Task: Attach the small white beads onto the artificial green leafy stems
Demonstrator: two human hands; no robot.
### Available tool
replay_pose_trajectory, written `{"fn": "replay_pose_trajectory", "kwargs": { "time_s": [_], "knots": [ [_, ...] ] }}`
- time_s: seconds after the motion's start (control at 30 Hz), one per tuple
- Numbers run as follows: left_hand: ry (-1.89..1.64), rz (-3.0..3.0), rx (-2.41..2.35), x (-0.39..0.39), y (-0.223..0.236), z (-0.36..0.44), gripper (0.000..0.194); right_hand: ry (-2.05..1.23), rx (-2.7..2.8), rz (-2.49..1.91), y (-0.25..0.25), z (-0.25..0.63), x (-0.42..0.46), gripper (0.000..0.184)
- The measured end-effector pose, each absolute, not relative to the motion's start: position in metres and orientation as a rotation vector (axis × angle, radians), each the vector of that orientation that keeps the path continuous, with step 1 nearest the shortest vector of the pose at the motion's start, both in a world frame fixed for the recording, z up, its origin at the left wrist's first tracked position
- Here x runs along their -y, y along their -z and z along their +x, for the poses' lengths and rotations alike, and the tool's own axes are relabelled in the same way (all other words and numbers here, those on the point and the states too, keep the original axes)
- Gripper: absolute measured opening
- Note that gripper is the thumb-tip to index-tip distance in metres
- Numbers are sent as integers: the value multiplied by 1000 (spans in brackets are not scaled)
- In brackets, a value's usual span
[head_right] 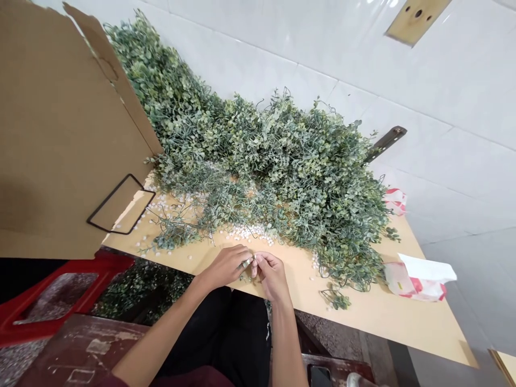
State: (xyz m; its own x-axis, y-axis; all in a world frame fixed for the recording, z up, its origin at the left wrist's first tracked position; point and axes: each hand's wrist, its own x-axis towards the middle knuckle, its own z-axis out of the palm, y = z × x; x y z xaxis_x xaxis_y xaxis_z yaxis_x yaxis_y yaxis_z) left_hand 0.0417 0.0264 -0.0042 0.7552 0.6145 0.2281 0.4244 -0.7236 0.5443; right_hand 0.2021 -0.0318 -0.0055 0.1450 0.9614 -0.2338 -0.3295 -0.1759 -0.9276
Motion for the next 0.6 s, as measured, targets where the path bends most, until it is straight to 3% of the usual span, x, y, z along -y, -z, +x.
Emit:
{"fn": "replay_pose_trajectory", "kwargs": {
  "time_s": [0.6],
  "knots": [
    [-553,2455,-760,-26,4,40,12,-1474,733,-1218,-3,205,30,26]
  ]
}}
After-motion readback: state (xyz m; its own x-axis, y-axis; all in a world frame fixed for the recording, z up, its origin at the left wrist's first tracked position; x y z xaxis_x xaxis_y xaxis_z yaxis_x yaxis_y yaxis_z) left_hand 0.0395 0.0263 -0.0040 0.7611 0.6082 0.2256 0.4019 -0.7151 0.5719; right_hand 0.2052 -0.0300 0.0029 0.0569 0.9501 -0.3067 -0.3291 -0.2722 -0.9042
